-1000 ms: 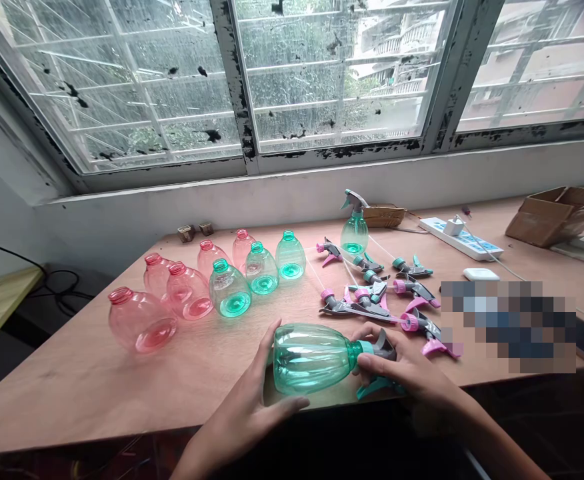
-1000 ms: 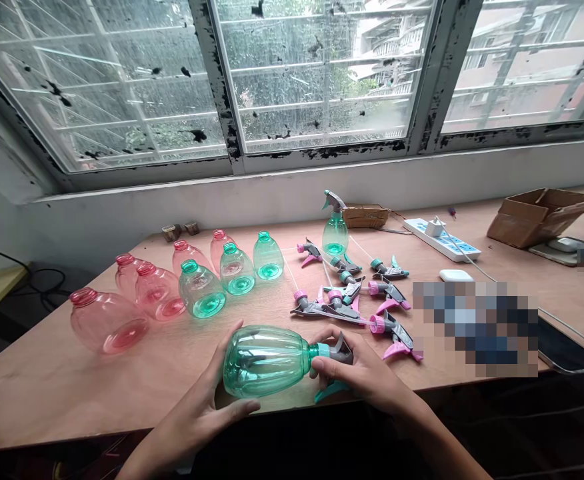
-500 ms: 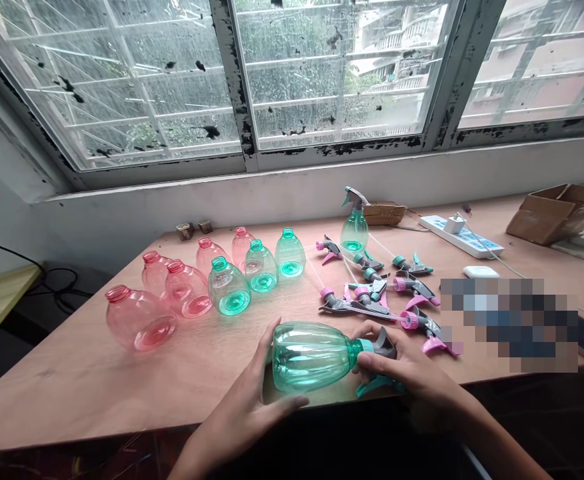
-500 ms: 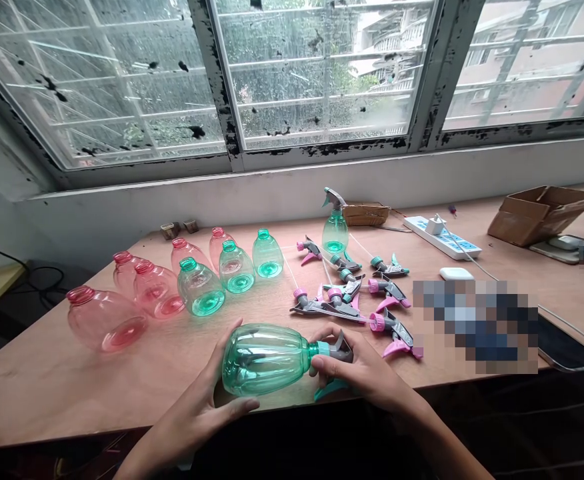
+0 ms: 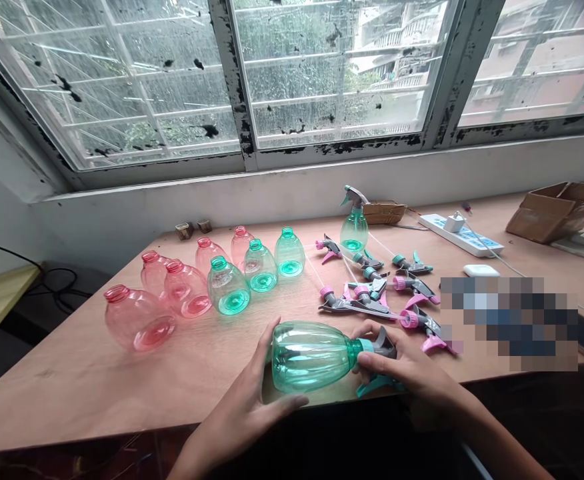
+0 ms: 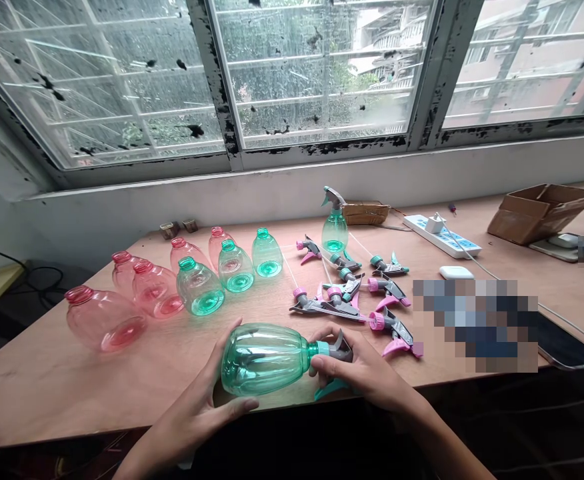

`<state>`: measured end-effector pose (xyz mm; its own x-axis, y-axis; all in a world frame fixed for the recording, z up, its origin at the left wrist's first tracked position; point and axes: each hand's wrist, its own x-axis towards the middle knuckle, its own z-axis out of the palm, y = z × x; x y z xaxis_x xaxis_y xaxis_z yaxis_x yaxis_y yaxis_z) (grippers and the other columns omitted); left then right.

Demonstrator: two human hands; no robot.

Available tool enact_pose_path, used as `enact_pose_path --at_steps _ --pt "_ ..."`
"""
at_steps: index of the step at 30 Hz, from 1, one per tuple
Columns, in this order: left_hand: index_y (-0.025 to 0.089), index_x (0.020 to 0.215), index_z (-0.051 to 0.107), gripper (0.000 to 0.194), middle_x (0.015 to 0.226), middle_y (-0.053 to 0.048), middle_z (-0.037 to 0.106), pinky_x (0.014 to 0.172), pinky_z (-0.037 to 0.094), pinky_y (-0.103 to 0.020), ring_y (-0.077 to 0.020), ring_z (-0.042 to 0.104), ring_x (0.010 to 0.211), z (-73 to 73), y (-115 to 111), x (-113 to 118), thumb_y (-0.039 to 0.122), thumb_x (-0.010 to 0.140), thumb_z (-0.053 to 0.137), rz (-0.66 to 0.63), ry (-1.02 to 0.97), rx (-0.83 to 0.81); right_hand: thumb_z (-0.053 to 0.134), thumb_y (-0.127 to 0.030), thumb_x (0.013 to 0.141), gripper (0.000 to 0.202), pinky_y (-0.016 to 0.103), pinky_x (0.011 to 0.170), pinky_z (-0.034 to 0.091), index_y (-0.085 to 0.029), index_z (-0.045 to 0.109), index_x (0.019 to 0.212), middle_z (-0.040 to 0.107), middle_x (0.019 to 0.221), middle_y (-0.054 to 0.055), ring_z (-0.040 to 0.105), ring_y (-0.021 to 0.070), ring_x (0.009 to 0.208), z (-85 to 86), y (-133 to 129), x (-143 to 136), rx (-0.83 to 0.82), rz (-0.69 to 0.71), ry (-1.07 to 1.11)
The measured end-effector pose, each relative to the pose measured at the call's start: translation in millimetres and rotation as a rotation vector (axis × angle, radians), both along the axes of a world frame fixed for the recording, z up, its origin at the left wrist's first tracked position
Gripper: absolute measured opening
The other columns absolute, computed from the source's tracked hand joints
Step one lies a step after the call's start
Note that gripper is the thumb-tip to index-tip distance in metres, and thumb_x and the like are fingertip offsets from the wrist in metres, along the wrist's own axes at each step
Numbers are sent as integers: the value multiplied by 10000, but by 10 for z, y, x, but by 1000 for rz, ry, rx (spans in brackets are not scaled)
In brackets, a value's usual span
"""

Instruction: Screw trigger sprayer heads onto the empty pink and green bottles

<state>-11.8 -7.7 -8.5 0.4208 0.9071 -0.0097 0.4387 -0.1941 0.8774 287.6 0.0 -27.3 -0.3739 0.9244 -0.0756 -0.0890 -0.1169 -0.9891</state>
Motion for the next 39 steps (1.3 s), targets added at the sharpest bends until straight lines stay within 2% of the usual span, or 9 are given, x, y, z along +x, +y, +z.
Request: enact_pose_path --at_steps 10,16,22,25,29,34,39 --pt "361 1665 77 1015 1735 -74 279 1303 280 -509 -339 346 1568 -38 8 -14 465 913 751 1 -7 -2 817 -481 875 420 303 739 526 -190 618 1104 738 812 6 671 170 753 -22 15 16 10 2 -9" --pt "398 1658 76 1007 1743 -47 263 1315 248 -502 -326 333 1574 -37 4 -11 474 913 749 -1 7 21 824 -463 877 421 291 737 514 -191 615 1121 739 815 0 673 166 765 -23 3 9 -13 2 17" --pt "414 1656 36 1002 1737 -57 275 1302 268 -518 -321 354 1563 -65 1 -9 365 936 732 -2 -22 25 833 -460 868 413 304 757 532 -194 624 1104 741 808 -1 680 170 761 -9 -4 -7 -20 -5 26" --pt "413 1657 15 1052 1745 -64 254 1306 251 -526 -325 352 1564 -82 11 -13 348 916 759 -13 -32 19 838 -459 861 410 297 738 531 -197 629 1098 732 787 -7 675 169 752 -19 -2 -7 -22 -16 30" --pt "415 1651 -80 1179 1764 -55 198 1311 239 -526 -327 295 1590 -72 16 -29 413 873 806 -13 -33 -36 830 -465 868 408 296 742 537 -195 632 1102 735 785 -5 670 163 752 -38 8 -1 -3 -10 9" --pt "378 1668 -9 1056 1776 -42 155 1338 140 -494 -295 169 1633 -39 13 -40 470 926 736 -43 9 -27 816 -467 885 403 291 738 544 -191 624 1107 736 781 -6 671 157 742 -35 16 -4 5 -5 4" --pt "424 1654 -27 1038 1768 -15 190 1329 206 -477 -282 255 1608 -55 11 -17 403 943 729 -33 5 26 820 -466 881 406 280 732 545 -189 623 1102 737 792 -8 675 153 747 -22 11 2 10 -5 8"
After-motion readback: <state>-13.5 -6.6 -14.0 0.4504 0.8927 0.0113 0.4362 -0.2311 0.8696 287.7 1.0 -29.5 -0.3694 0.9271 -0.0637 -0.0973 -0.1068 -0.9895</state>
